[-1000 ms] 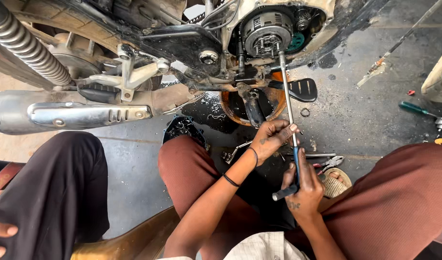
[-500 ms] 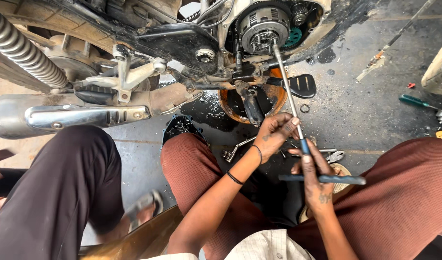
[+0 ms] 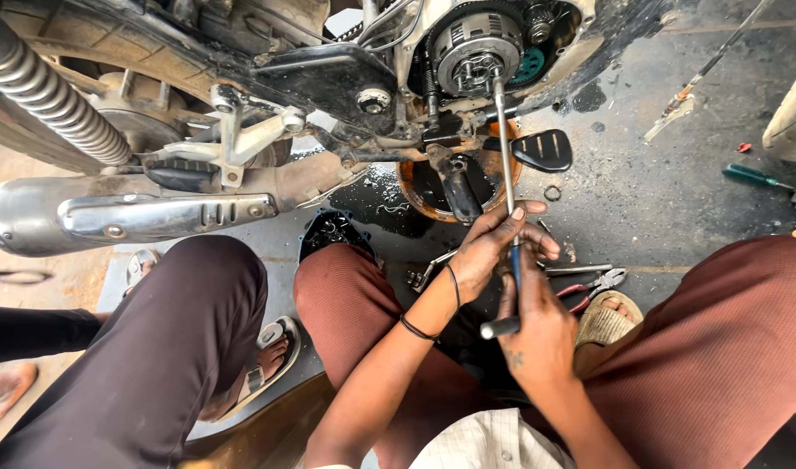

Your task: The person uses a T-handle wrench to loosen and remove bolts from a motorcycle's clutch assembly while sitting on the ground with an assistant.

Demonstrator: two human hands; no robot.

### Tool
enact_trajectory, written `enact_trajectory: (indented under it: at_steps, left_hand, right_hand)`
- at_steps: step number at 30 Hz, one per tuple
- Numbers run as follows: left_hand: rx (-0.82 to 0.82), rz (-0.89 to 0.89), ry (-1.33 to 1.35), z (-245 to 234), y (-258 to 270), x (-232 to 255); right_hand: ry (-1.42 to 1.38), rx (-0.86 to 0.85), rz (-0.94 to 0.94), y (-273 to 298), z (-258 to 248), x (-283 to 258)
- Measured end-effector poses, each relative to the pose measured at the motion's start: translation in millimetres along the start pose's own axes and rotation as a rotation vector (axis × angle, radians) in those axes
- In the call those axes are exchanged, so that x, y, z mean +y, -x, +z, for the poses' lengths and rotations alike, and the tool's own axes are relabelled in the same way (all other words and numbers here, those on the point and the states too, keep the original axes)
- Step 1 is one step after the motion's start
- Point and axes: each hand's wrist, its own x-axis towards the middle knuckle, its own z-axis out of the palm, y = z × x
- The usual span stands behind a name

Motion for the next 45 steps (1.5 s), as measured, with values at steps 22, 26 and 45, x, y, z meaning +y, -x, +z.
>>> enact_trajectory:
  at_steps: [22, 26, 45]
  left_hand:
    - [0.213, -0.111, 0.216, -5.1, -11.1, -15.5]
    - [0.04, -0.112, 0.433, -4.6, -17.5, -0.6]
    - [0.076, -0.09, 0.495, -8.6, -47.8, -0.8]
  right_hand:
    - [0.057, 0.043, 0.037, 75.1, -21.2, 51.4]
    - [-0.039, -0.334, 0.13, 67.4, -2.5, 18.6]
    - [-0.101, -0.009, 0.499, 69.9, -57.5, 9.2]
